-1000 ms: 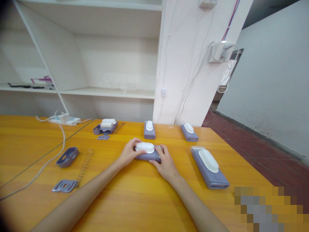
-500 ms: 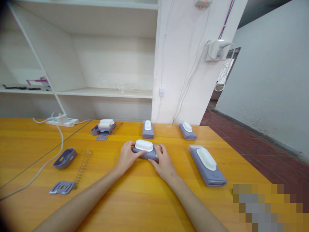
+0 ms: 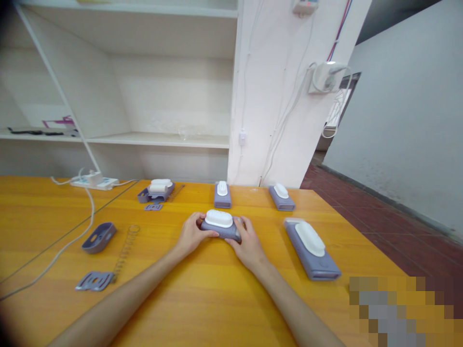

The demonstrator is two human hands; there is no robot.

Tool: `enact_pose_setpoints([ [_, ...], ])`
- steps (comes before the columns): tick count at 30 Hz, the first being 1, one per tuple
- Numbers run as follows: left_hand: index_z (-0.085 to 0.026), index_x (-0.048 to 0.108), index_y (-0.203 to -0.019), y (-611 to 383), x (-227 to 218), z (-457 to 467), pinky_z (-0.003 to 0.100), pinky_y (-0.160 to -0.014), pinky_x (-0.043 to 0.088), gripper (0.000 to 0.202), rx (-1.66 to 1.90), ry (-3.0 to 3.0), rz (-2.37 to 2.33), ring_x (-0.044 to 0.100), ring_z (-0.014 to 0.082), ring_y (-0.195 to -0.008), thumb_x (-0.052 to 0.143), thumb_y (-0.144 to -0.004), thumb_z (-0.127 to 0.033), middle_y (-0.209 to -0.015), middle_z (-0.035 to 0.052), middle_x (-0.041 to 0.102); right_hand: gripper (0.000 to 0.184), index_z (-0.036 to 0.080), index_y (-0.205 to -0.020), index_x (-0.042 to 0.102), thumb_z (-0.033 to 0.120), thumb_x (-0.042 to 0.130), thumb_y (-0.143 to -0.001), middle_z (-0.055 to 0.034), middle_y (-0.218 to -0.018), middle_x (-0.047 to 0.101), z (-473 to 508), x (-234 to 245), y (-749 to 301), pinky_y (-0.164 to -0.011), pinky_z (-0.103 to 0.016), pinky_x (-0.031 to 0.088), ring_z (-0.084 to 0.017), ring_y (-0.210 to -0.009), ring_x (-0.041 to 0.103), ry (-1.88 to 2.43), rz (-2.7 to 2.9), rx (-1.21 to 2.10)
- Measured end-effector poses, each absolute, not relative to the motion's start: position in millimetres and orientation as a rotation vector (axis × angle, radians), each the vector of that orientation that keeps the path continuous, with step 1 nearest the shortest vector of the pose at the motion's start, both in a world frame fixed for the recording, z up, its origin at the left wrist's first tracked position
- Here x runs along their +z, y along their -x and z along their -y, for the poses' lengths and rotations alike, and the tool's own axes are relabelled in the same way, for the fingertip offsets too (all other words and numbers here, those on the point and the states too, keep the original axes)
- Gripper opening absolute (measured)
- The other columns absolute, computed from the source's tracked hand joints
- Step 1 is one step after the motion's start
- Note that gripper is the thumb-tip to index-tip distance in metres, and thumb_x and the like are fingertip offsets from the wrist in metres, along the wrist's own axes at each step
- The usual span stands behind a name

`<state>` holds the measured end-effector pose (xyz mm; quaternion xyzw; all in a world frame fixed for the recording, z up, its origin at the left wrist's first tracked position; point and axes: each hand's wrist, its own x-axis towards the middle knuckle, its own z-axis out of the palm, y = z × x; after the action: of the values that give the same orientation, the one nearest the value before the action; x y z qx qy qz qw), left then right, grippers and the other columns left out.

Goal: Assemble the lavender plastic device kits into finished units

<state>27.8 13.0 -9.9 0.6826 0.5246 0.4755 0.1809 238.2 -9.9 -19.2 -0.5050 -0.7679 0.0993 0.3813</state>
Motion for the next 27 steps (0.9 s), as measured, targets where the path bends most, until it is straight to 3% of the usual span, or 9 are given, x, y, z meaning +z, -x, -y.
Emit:
enact_pose_setpoints([
  [11,-0.016,0.057,-0.089,-26.5,-11.4,-15.9,0.026,-0.063,0.040,0.059,1.340,-1.802,-1.470,0.055,0.0164,-0.071,0.081,-0.044,-0.045,-0.077,-0.0003,0.058,0.058,0.023,-0.130,0.044,0.034,0.062,-0.076,-0.0092,-0.133,0.038,6.8,-21.9,-242.3,-0.105,-0.040,0.032,-0.025,-0.124,0.038,1.270,1.974,0.237],
  [20,-0.017,0.053,-0.097,-30.1,-11.8,-14.9,0.032,-0.077,0.041,0.069,1.335,-1.901,-1.452,0.054,0.0206,-0.090,0.081,-0.041,-0.048,-0.097,0.0049,0.059,0.058,0.025,-0.128,0.047,0.036,0.065,-0.073,-0.0090,-0.131,0.041,10.1,-21.1,-237.9,-0.104,-0.042,0.034,-0.026,-0.122,0.041,1.299,1.930,0.222],
  [27,-0.017,0.056,-0.088,-28.3,-7.4,-14.1,0.025,-0.060,0.040,0.060,1.332,-1.764,-1.470,0.053,0.0136,-0.065,0.081,-0.041,-0.046,-0.078,-0.0013,0.060,0.056,0.024,-0.128,0.047,0.036,0.063,-0.075,-0.0093,-0.131,0.040,8.6,-23.1,-239.3,-0.104,-0.040,0.034,-0.025,-0.122,0.040,1.267,1.960,0.200],
])
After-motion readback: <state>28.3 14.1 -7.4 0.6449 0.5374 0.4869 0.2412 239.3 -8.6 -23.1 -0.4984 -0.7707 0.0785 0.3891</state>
